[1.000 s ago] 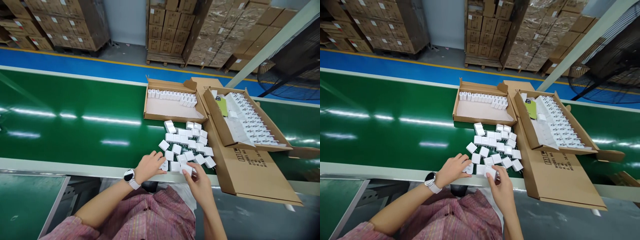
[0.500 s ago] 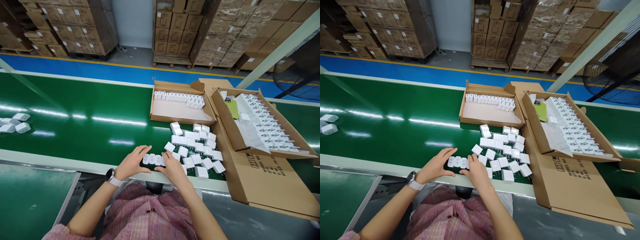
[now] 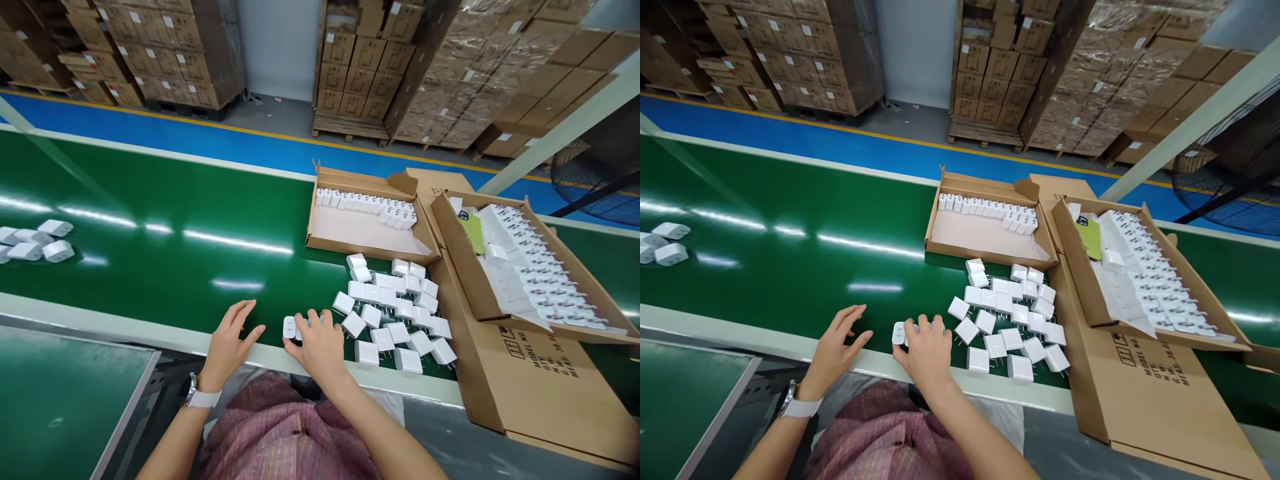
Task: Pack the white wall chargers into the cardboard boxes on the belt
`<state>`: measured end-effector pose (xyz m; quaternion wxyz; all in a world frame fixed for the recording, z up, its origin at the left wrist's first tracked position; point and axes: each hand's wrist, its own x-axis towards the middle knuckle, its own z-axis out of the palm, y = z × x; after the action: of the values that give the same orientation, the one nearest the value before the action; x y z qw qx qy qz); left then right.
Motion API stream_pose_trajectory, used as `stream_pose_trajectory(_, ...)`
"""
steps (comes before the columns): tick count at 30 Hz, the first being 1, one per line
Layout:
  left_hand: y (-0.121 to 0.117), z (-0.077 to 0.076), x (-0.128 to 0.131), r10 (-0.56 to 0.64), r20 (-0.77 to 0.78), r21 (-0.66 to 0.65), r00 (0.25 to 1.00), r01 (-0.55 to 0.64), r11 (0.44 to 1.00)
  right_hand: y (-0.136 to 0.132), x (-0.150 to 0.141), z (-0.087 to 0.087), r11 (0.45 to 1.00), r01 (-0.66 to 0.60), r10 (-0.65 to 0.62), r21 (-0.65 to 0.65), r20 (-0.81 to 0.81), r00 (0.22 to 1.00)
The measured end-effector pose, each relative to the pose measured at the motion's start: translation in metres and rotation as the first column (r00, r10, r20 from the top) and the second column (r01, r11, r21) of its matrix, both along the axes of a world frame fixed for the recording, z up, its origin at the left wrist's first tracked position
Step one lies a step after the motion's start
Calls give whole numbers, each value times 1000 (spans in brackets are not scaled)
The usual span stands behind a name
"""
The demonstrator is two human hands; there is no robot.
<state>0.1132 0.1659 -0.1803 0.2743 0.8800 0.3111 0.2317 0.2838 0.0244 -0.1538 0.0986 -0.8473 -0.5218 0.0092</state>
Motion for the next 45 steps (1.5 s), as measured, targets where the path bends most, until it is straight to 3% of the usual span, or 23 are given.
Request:
stream_pose_trajectory(5,-7,0,8,-25,-2,-20,1000,25,999,-1,2,1,1000,-13,13,-19,31,999)
stream_pose_trajectory(10,-29,2,43,-329,-39,-133,943,322,937,-15,28,1,984,-167,168,-67,21,985)
stream_pose_trajectory(12,-34,1,57,-387,-28,-210,922,373,904,-20,40,1,974,-218,219,-68,0,976)
stream_pose_trajectory(15,-36,-1,65,-398,9,-320,917,380,868,-26,47,1,967,-225,223,-116,-32,974)
stream_pose_trajectory(19,-37,0,58,-377,151,-397,914,405,824,-29,40,-8,969,-170,159,-178,-71,985)
stream_pose_trajectory(22,-36,5,46,-252,191,-370,949,308,877,-31,42,-14,996,-72,54,-56,-271,961)
stream_pose_trajectory(23,-34,7,41,-193,185,-345,964,247,906,-31,46,-14,1000,-7,15,22,-414,910)
stream_pose_trajectory(24,-31,9,36,-129,178,-313,976,180,933,-31,53,-12,992,81,-7,99,-587,809)
stream_pose_trajectory(25,-28,10,30,-64,174,-276,983,111,955,-31,60,-9,970,184,1,157,-762,647)
stream_pose_trajectory(26,-24,12,25,-5,170,-239,985,46,970,-31,68,-5,941,286,41,181,-900,435)
stream_pose_trajectory(28,-16,13,15,81,162,-158,983,-56,986,-30,84,4,891,428,166,150,-986,0)
stream_pose_trajectory(29,-14,12,11,105,155,-114,982,-88,990,-29,91,8,876,465,222,126,-962,-158)
stream_pose_trajectory(30,-12,11,8,117,146,-71,982,-107,992,-27,97,10,865,489,265,108,-927,-264)
stream_pose_trajectory(32,-13,6,6,121,134,17,984,-124,992,-25,107,11,849,520,318,98,-881,-352)
stream_pose_trajectory(34,-17,-1,7,118,133,127,984,-135,983,-20,120,8,818,562,352,124,-880,-318)
stream_pose_trajectory(36,-22,-7,10,118,139,242,983,-149,959,-9,145,5,749,630,380,205,-911,-156)
stream_pose_trajectory(37,-24,-9,11,124,143,290,982,-161,943,-1,162,5,700,660,378,273,-926,-18)
stream_pose_trajectory(39,-26,-12,13,140,145,350,979,-183,919,22,206,9,622,639,288,452,-891,350)
stream_pose_trajectory(40,-26,-13,14,152,146,367,978,-196,909,37,230,12,631,567,193,529,-815,546)
stream_pose_trajectory(41,-26,-13,14,162,146,379,976,-207,902,52,255,16,680,464,78,568,-685,725)
stream_pose_trajectory(42,-26,-13,14,170,147,390,974,-215,895,68,278,19,748,365,-28,554,-524,851)
stream_pose_trajectory(44,-26,-13,14,178,149,411,973,-225,883,98,317,23,916,216,-151,339,-210,966)
stream_pose_trajectory(45,-25,-13,14,182,153,422,971,-231,877,111,332,23,965,180,-167,192,-81,983)
